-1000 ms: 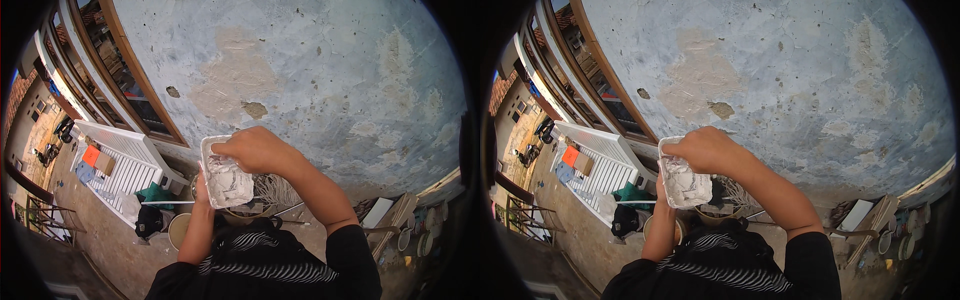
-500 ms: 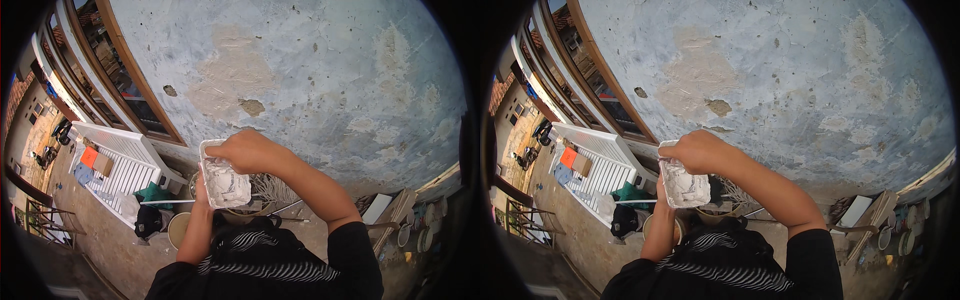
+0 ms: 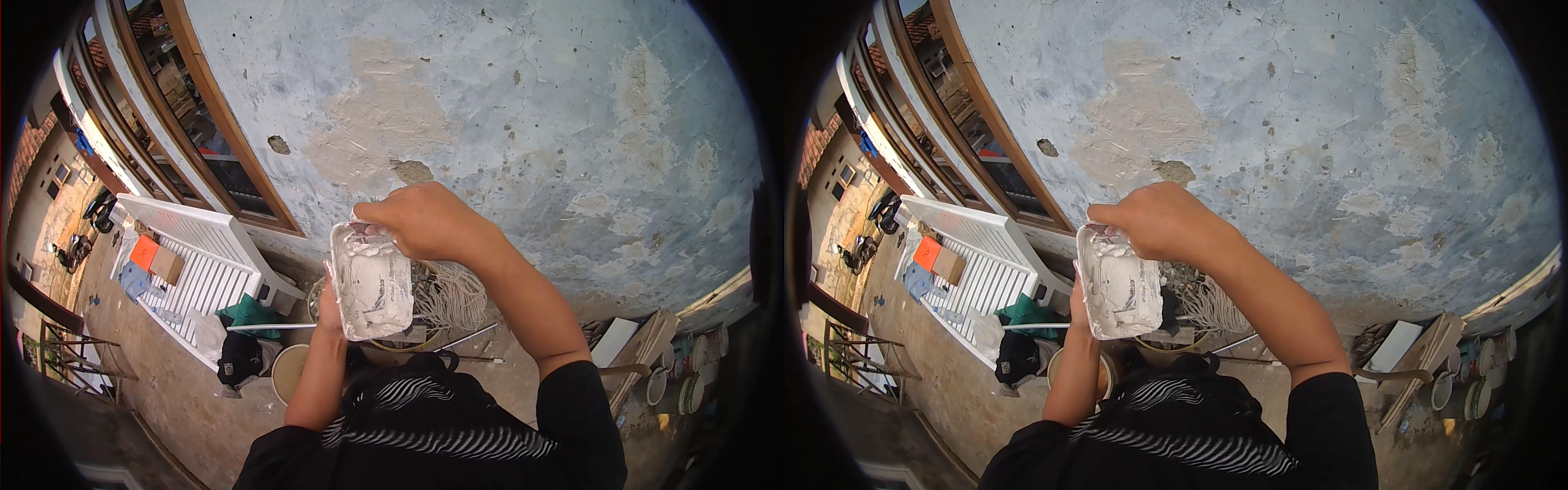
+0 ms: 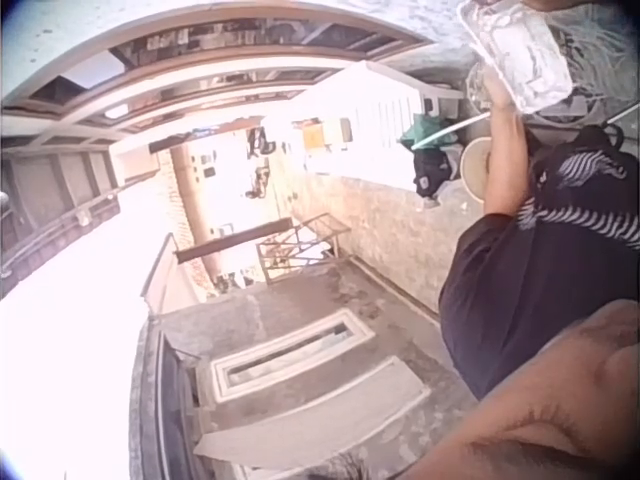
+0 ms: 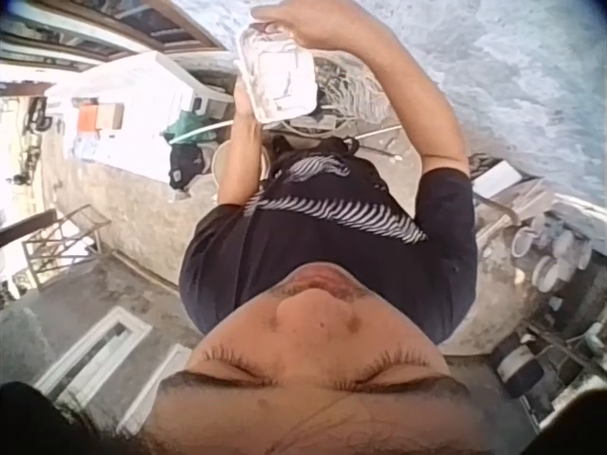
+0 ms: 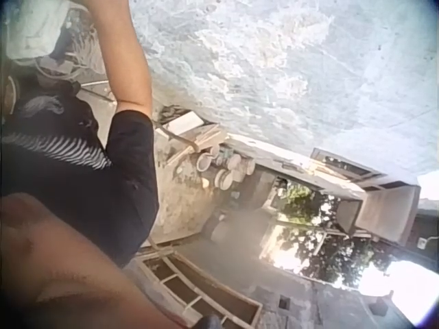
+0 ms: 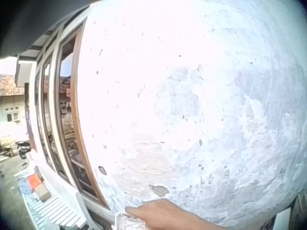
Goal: Applying wall putty with a spatula to repair damaged spots on an exterior wall.
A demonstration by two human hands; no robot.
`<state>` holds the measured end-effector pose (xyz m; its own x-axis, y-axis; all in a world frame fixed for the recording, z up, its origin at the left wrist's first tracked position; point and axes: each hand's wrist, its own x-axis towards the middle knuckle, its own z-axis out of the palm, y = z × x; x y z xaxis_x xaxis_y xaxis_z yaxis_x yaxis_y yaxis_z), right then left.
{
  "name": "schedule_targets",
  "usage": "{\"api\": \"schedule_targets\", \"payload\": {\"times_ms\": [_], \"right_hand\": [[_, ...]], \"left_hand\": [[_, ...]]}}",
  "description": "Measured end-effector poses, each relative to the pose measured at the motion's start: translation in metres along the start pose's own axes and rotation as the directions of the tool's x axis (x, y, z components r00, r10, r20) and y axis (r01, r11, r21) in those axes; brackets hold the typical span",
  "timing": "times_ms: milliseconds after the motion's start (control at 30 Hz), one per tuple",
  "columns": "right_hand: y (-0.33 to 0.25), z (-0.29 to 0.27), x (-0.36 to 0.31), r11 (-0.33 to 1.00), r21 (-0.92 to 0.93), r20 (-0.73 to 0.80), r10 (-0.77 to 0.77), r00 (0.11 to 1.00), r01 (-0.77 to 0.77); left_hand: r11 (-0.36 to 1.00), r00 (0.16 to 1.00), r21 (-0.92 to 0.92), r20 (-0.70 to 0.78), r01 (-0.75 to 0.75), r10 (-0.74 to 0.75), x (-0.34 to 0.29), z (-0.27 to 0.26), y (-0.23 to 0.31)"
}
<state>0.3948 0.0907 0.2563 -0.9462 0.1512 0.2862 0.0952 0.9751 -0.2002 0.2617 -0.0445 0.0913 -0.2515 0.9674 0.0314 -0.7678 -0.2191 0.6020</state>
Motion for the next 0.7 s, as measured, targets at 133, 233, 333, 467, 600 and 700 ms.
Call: {"api": "schedule_targets", "payload": {"times_ms": [133,233,333,467,600,700], "right_hand": [[-0.001,0.017,0.003,0.997,0.01,0.004,-0.071,0.997,0.071],[-0.005,0.029,0.001,0.992,0.02,0.092,-0.127,0.988,0.126],[-0.008,0.04,-0.002,0.986,0.059,0.127,-0.165,0.978,0.159],[-0.005,0.023,0.003,0.996,-0.007,0.081,-0.093,0.992,0.094],[-0.011,0.026,0.007,0.993,0.023,0.124,-0.114,0.986,0.112],[-0.009,0.035,0.011,0.994,0.063,0.171,-0.095,0.981,0.085]], "left_hand": [[0.998,1.0,-0.049,-0.004,-0.027,0.027,0.004,0.008,-0.007],[0.999,0.999,-0.038,0.035,0.006,-0.005,0.006,0.007,-0.003],[0.998,0.996,0.045,0.084,0.034,-0.038,0.007,0.002,0.001],[1.0,1.0,-0.02,0.024,-0.013,0.013,0.012,0.002,0.005],[0.992,0.991,-0.063,0.071,-0.106,0.111,0.022,-0.002,0.015],[0.992,0.991,0.004,0.038,-0.13,0.13,0.03,-0.003,0.02]]}}
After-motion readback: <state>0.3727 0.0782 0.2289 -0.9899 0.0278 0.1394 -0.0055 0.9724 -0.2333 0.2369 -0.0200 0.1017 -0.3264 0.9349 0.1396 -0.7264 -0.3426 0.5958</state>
